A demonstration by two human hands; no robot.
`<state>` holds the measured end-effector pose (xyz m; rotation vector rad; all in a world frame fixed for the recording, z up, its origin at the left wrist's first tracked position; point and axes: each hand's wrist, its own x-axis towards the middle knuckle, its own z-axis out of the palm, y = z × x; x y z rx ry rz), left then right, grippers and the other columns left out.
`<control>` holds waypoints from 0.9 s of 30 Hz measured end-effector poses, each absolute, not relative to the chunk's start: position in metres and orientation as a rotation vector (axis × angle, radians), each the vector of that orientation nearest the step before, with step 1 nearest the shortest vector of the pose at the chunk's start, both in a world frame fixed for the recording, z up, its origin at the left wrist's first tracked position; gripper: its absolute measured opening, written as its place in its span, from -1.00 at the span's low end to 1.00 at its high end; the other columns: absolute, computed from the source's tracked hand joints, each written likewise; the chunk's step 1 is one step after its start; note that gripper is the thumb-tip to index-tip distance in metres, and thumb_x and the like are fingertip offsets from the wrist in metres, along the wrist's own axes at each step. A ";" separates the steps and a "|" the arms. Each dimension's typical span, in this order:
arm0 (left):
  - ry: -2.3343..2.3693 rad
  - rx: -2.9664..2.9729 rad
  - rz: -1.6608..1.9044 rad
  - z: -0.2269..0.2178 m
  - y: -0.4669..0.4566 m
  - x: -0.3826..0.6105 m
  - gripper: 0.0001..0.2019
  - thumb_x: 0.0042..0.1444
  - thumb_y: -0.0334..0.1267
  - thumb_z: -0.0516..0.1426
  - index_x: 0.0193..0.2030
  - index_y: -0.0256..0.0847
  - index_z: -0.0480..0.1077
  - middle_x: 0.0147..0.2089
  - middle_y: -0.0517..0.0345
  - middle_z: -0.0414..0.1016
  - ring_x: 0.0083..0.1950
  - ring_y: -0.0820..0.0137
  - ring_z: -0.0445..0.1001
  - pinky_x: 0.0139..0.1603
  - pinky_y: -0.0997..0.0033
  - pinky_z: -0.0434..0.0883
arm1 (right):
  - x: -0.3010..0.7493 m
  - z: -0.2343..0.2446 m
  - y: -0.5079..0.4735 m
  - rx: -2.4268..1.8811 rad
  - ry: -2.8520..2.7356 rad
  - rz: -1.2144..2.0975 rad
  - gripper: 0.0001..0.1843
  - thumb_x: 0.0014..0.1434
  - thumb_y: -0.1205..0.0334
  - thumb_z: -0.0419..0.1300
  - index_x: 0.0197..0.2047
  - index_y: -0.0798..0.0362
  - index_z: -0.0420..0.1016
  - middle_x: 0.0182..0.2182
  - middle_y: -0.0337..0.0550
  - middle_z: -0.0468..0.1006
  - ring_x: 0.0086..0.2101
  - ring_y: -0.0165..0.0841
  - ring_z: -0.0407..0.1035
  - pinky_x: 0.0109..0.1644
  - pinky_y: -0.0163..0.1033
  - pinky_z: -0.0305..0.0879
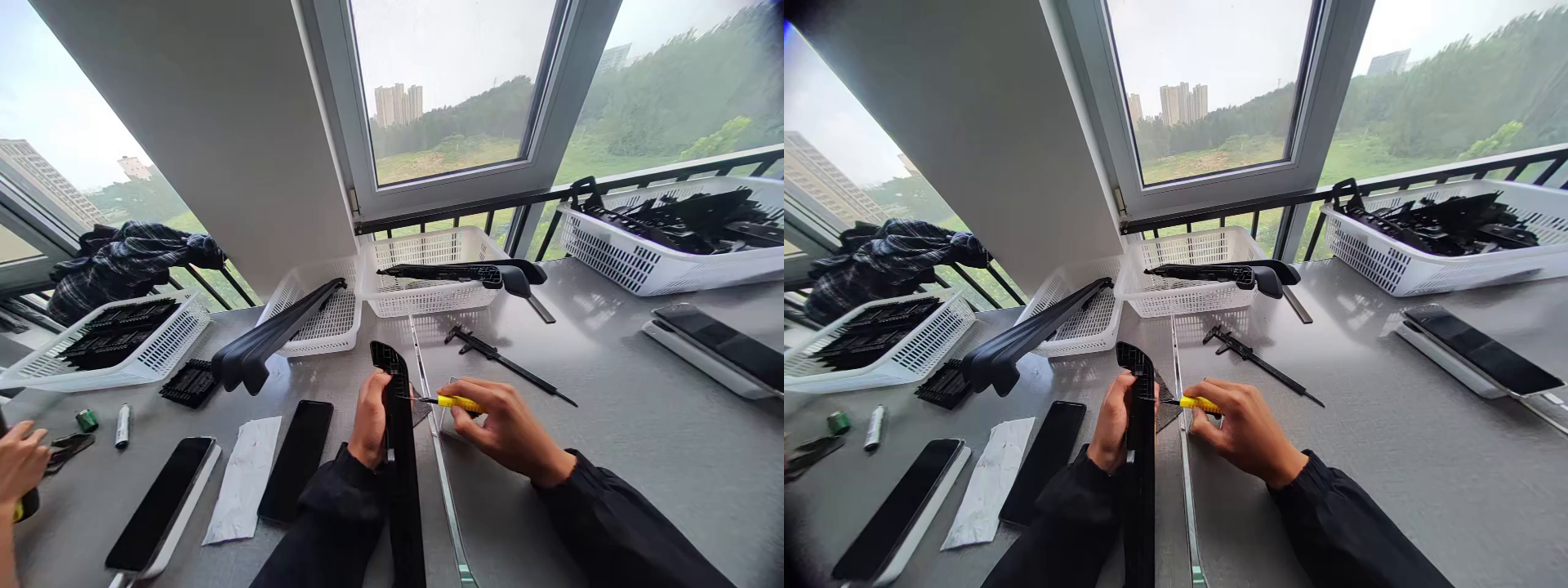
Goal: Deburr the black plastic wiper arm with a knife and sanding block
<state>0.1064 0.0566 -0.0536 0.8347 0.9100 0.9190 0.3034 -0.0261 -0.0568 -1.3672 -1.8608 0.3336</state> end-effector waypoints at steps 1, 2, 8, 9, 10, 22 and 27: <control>0.915 0.853 0.937 -0.053 0.057 0.106 -0.64 0.05 0.06 0.28 -0.44 -0.16 0.32 -0.49 0.23 0.45 -0.56 0.49 0.33 -0.57 0.49 0.26 | 0.303 -0.059 -0.025 -1.374 -1.853 0.337 -0.72 0.36 0.30 0.10 -0.09 0.01 0.67 -0.25 -0.15 0.74 -0.30 -0.33 0.60 -0.17 -0.28 0.40; 0.920 0.873 0.949 -0.053 0.057 0.106 -0.65 0.06 0.05 0.28 -0.43 -0.16 0.32 -0.48 0.23 0.46 -0.56 0.49 0.34 -0.56 0.49 0.28 | 0.302 -0.061 -0.024 -1.383 -1.845 0.340 -0.72 0.36 0.30 0.10 -0.09 0.00 0.67 -0.23 -0.15 0.75 -0.29 -0.32 0.60 -0.16 -0.28 0.40; 0.902 0.919 0.896 -0.048 0.055 0.105 -0.59 0.06 0.11 0.34 -0.25 -0.14 0.35 -0.46 0.26 0.50 -0.55 0.42 0.42 -0.57 0.46 0.35 | 0.304 -0.077 -0.013 -1.431 -1.757 0.309 -0.72 0.33 0.29 0.11 -0.10 -0.01 0.67 -0.20 -0.15 0.77 -0.24 -0.28 0.63 -0.13 -0.26 0.41; 0.884 0.952 0.871 -0.049 0.055 0.105 -0.58 0.07 0.13 0.34 -0.22 -0.15 0.36 -0.46 0.26 0.50 -0.56 0.42 0.42 -0.58 0.46 0.35 | 0.305 -0.080 -0.010 -1.439 -1.736 0.301 -0.72 0.33 0.29 0.11 -0.09 -0.01 0.68 -0.19 -0.15 0.77 -0.24 -0.28 0.63 -0.13 -0.26 0.41; 0.863 0.991 0.843 -0.050 0.055 0.104 -0.56 0.09 0.15 0.33 -0.18 -0.17 0.38 -0.46 0.26 0.50 -0.57 0.42 0.42 -0.59 0.46 0.35 | 0.306 -0.083 -0.008 -1.450 -1.713 0.294 -0.72 0.33 0.28 0.12 -0.08 -0.01 0.68 -0.19 -0.15 0.77 -0.24 -0.27 0.64 -0.12 -0.26 0.41; 0.621 1.136 0.836 -0.078 0.074 0.094 -0.02 0.17 0.09 0.30 0.62 -0.26 0.07 0.04 -0.24 0.73 -0.55 0.31 0.60 -0.61 0.39 0.43 | 0.306 -0.103 0.008 -1.504 -1.592 0.210 -0.68 0.38 0.23 0.09 -0.02 -0.01 0.69 -0.09 -0.10 0.78 -0.14 -0.22 0.66 -0.06 -0.23 0.46; 0.690 1.152 0.900 -0.083 0.075 0.085 0.01 0.19 0.25 0.34 0.61 -0.27 0.16 0.08 -0.33 0.71 -0.51 0.30 0.63 -0.57 0.39 0.45 | 0.305 -0.106 0.008 -1.506 -1.601 0.162 -0.66 0.41 0.19 0.07 0.00 0.00 0.68 -0.10 -0.10 0.78 -0.14 -0.21 0.66 -0.06 -0.22 0.46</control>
